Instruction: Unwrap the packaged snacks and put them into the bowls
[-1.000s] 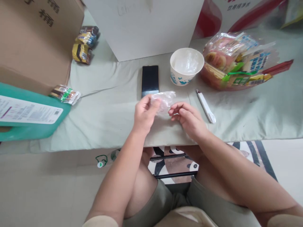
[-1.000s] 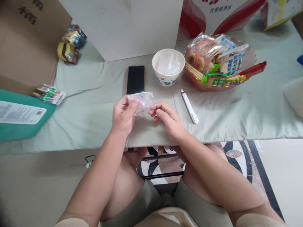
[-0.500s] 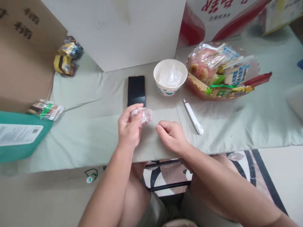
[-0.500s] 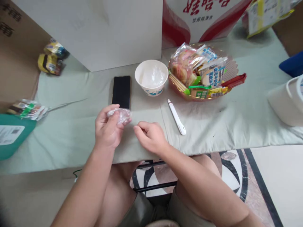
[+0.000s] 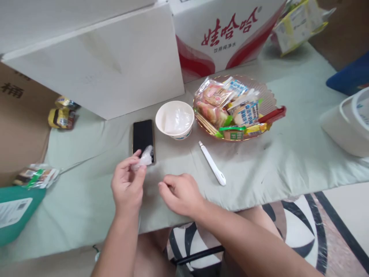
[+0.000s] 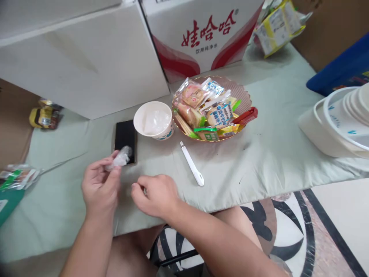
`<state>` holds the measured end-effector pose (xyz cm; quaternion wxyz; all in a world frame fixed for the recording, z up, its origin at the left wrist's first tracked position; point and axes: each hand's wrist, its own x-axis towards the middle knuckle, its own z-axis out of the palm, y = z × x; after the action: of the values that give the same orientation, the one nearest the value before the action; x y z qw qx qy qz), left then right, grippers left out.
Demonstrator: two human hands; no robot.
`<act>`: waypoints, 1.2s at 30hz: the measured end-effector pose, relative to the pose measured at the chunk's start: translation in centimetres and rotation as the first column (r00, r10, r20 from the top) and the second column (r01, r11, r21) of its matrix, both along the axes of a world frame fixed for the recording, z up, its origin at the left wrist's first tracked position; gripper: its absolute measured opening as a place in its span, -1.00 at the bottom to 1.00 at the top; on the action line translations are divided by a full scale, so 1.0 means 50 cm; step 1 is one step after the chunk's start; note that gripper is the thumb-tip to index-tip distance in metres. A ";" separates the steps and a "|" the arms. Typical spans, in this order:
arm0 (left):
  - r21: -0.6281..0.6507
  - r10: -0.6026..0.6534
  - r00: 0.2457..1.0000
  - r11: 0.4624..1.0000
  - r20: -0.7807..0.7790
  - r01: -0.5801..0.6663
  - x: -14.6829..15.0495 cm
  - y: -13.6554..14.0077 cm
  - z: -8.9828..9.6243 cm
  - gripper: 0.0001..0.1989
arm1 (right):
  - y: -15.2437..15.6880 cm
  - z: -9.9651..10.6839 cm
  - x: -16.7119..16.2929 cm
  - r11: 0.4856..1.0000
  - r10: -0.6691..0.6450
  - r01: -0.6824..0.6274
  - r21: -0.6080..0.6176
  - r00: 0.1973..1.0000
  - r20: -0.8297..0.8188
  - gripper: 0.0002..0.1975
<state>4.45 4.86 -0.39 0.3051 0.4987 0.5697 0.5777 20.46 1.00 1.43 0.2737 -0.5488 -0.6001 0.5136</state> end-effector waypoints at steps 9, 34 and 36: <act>0.141 -0.035 0.851 0.982 -0.524 0.127 0.103 0.126 0.065 -0.93 | 0.022 0.008 0.008 0.995 -0.048 0.050 0.087 0.998 -0.033 -0.63; -0.056 -0.325 0.496 0.874 -0.805 0.482 0.221 0.363 0.061 -0.65 | 0.066 0.033 0.228 0.526 -0.789 0.545 0.653 0.599 0.136 -0.79; -0.109 -0.374 0.497 0.869 -0.783 0.482 0.218 0.389 0.063 -0.59 | 0.065 0.037 0.232 0.646 -0.739 0.543 0.536 0.621 0.261 -0.82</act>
<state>15.35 24.29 2.76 0.1269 0.8425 0.4649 0.2408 32.09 4.23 3.29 0.4000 -0.7645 -0.4963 0.0960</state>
